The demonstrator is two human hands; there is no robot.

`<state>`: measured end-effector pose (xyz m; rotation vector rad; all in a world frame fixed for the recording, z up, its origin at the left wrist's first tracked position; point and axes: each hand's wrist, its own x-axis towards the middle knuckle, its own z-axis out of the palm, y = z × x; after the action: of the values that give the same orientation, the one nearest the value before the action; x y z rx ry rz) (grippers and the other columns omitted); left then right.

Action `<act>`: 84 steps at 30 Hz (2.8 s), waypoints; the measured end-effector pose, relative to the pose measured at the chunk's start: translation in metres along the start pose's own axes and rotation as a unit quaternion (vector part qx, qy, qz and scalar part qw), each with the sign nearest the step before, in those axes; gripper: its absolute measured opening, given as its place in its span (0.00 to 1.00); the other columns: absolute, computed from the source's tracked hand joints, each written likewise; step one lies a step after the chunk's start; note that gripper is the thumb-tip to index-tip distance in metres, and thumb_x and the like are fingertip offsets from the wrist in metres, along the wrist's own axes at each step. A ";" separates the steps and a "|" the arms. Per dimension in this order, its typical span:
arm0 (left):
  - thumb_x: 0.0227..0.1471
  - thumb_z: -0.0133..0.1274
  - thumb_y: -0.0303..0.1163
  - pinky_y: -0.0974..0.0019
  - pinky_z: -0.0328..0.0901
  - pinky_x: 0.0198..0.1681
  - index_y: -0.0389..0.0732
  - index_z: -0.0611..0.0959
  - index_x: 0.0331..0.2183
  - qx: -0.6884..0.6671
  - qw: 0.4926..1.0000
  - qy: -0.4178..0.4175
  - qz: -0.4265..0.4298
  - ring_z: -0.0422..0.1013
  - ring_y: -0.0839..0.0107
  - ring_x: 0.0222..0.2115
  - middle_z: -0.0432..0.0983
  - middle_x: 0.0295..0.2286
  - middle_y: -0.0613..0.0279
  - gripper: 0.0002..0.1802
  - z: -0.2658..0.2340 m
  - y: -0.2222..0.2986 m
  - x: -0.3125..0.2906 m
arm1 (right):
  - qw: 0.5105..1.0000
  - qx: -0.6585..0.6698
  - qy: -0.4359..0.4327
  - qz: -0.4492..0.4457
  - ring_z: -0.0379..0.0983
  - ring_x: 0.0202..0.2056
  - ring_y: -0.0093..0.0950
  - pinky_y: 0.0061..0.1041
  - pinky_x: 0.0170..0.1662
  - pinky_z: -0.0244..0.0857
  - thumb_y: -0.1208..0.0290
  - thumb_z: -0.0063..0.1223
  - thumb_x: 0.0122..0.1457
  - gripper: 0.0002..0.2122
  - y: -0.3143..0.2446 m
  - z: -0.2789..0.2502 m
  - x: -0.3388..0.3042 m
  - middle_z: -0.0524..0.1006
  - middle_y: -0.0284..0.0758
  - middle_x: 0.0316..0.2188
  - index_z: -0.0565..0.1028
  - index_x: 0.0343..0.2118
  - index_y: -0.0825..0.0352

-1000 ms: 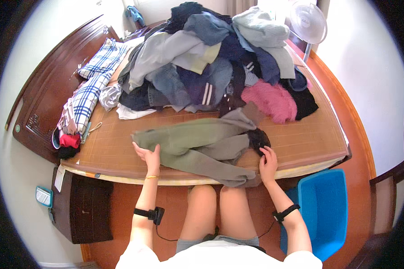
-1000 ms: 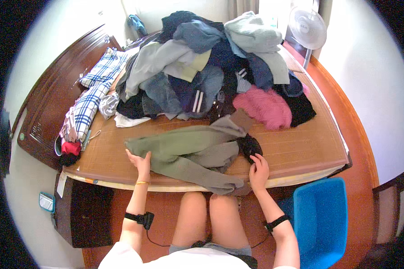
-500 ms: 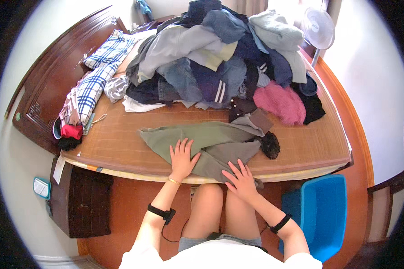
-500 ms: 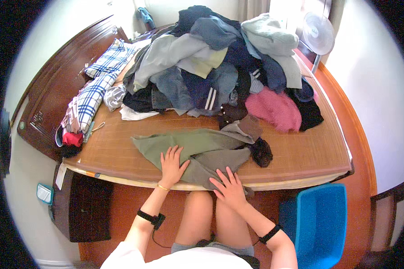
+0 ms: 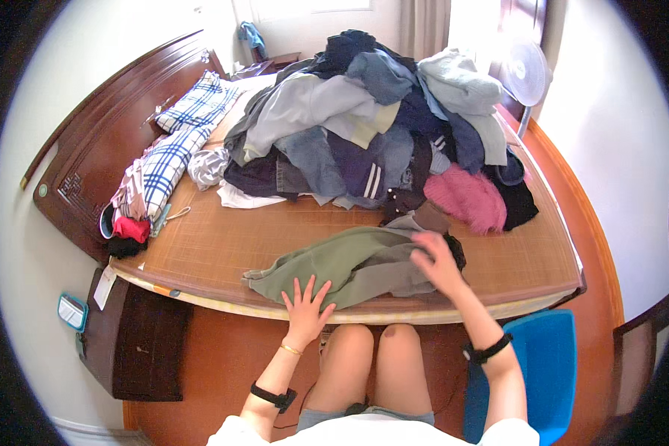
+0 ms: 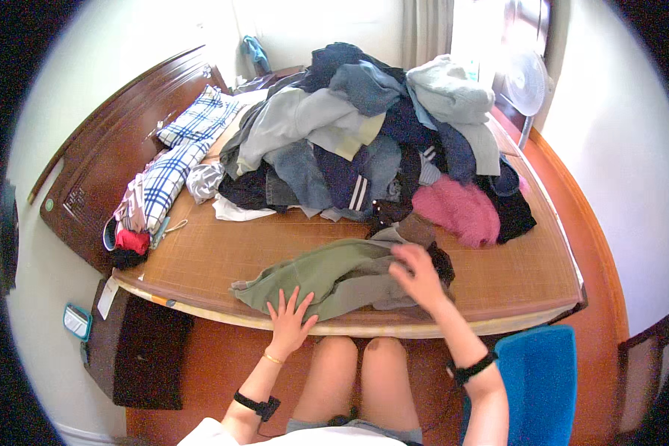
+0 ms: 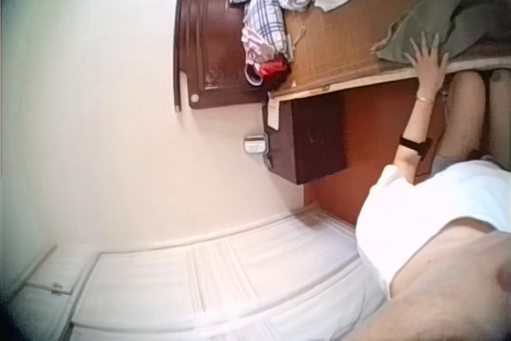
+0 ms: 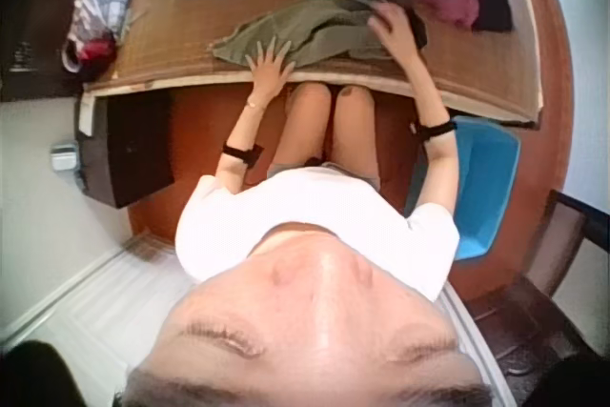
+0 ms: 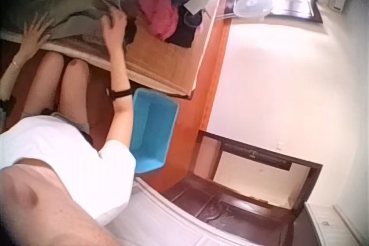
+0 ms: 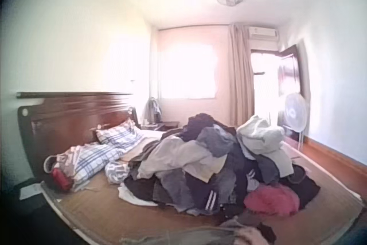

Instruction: The recorder is folding several items of clothing on a bed and placing them into a blue plastic bin.

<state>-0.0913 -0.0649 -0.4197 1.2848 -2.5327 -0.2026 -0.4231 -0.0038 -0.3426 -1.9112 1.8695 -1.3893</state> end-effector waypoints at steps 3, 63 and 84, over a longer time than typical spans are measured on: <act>0.55 0.46 0.52 0.27 0.32 0.58 0.59 0.63 0.60 0.006 1.000 -0.003 0.011 0.39 0.40 0.62 0.48 0.62 0.55 0.32 0.001 -0.001 0.008 | 0.973 0.128 0.145 0.125 0.67 0.48 0.41 0.34 0.55 0.59 0.71 0.55 0.54 0.18 0.047 -0.019 0.039 0.71 0.45 0.46 0.71 0.49 0.69; 0.51 0.50 0.52 0.30 0.38 0.58 0.57 0.67 0.57 0.052 0.994 0.093 -0.003 0.52 0.44 0.57 0.61 0.54 0.54 0.32 0.010 0.012 0.005 | 0.937 -0.318 -0.110 -0.090 0.48 0.63 0.44 0.62 0.60 0.39 0.61 0.49 0.57 0.17 -0.002 0.095 -0.045 0.56 0.36 0.63 0.74 0.49 0.57; 0.44 0.59 0.39 0.29 0.39 0.58 0.48 0.77 0.42 0.086 0.985 0.084 0.123 0.41 0.41 0.62 0.44 0.62 0.48 0.21 -0.114 -0.002 0.274 | 0.947 -0.304 -0.089 -0.052 0.45 0.64 0.46 0.69 0.57 0.39 0.59 0.47 0.57 0.18 0.014 0.111 -0.033 0.52 0.36 0.64 0.74 0.50 0.55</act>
<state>-0.2065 -0.2861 -0.2590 0.9835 -2.5742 0.1741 -0.3537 -0.0337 -0.4318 -2.3263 2.3108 -0.6525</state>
